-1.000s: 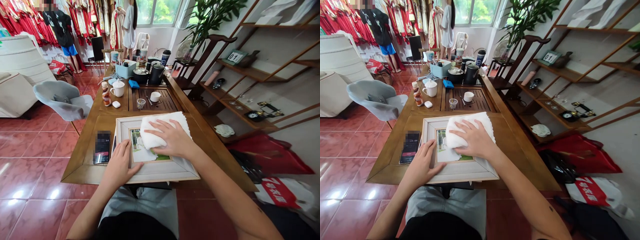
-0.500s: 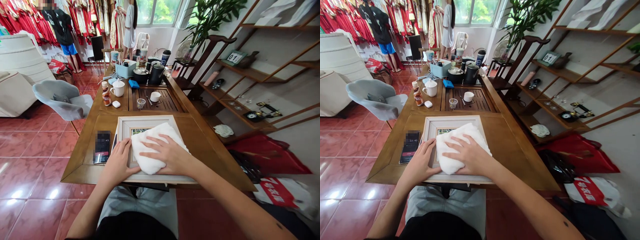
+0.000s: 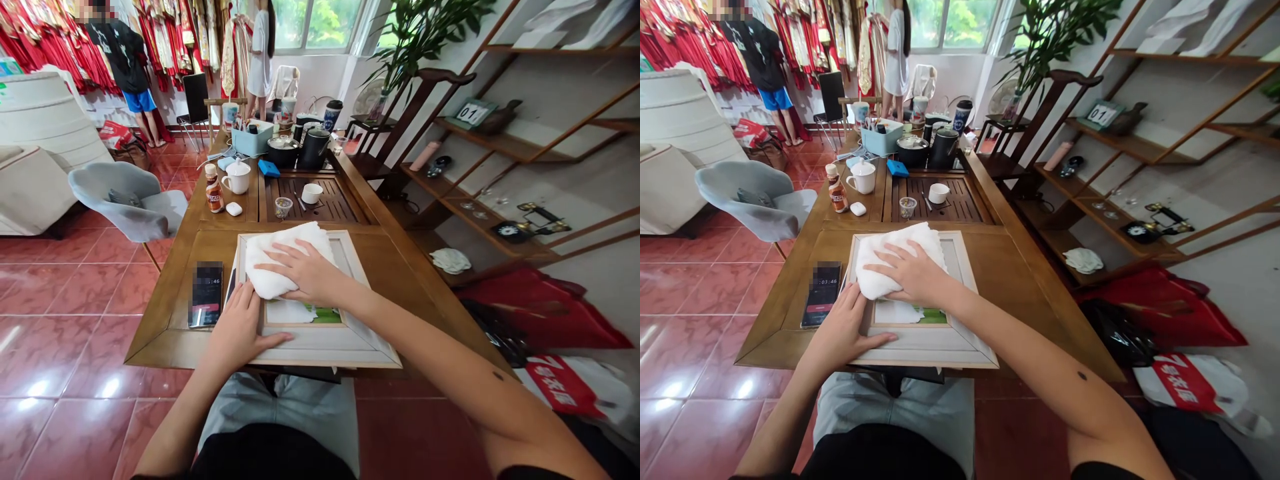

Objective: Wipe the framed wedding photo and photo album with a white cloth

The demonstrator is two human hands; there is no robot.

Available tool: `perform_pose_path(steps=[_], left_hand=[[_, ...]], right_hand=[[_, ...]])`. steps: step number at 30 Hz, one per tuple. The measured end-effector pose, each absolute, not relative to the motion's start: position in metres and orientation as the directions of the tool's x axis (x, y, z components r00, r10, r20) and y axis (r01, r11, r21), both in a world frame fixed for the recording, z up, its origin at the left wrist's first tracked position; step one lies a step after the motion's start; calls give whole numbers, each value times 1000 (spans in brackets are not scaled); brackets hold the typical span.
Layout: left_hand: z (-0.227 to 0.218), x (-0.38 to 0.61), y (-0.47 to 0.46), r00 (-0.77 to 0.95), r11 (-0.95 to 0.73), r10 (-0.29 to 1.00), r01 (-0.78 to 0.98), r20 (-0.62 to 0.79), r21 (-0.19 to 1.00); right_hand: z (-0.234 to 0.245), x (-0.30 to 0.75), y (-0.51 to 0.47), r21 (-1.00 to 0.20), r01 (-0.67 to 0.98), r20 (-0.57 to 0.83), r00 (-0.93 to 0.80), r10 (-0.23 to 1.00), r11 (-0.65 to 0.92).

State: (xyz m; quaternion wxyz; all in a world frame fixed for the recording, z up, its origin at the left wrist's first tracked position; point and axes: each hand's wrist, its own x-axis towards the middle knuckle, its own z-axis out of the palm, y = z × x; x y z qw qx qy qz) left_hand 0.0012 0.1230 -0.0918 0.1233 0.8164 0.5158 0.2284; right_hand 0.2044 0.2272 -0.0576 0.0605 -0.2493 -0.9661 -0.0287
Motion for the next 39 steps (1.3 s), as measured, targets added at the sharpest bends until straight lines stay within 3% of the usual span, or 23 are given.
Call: perform_pose_path(steps=[24,39], left_hand=[[-96,0,122,331,-393,918,828,219,399],[-95,1,121,325,-380,924,836,200,397]], right_hand=[[-40,299,219,72,705,106,-709,697,706],[-40,311,127,-32,656,107,-748,655,754]])
